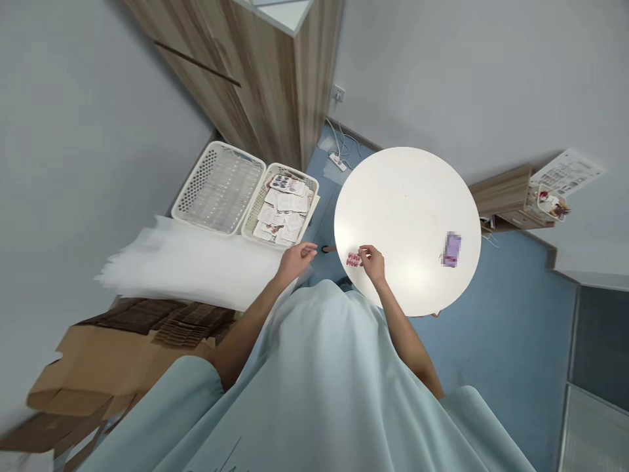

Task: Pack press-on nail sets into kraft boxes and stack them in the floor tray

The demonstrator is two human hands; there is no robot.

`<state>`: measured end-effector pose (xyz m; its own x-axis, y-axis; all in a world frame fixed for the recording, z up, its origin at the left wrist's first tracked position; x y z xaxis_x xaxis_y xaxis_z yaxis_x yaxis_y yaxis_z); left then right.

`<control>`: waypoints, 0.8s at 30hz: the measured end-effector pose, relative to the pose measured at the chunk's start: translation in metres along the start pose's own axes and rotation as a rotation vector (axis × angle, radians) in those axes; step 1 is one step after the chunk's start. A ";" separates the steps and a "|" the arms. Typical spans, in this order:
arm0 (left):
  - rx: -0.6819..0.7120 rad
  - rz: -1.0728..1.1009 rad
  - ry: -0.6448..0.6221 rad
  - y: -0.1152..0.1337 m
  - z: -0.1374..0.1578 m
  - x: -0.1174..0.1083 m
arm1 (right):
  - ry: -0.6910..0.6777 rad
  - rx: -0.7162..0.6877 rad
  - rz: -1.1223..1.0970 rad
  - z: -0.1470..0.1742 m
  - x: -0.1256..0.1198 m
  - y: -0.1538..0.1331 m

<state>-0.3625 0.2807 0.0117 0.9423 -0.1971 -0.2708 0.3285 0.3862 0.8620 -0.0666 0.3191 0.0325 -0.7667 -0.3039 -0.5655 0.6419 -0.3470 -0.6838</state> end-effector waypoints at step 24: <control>-0.228 -0.435 0.475 -0.089 -0.079 -0.299 | -0.079 -0.069 0.075 0.026 0.072 -0.135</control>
<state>-0.6686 0.3766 -0.0180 0.6307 0.0196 -0.7758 0.6400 0.5521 0.5343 -0.2080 0.3216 0.0963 -0.7115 -0.3967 -0.5800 0.6930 -0.2595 -0.6726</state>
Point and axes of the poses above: each hand's wrist, its own z-axis away from the middle knuckle, its own x-axis out of the palm, y = z × x, the point moved 10 cm from there along -z, towards the middle knuckle, and after that the axes turned 6 degrees about -y, right-handed, at the moved point
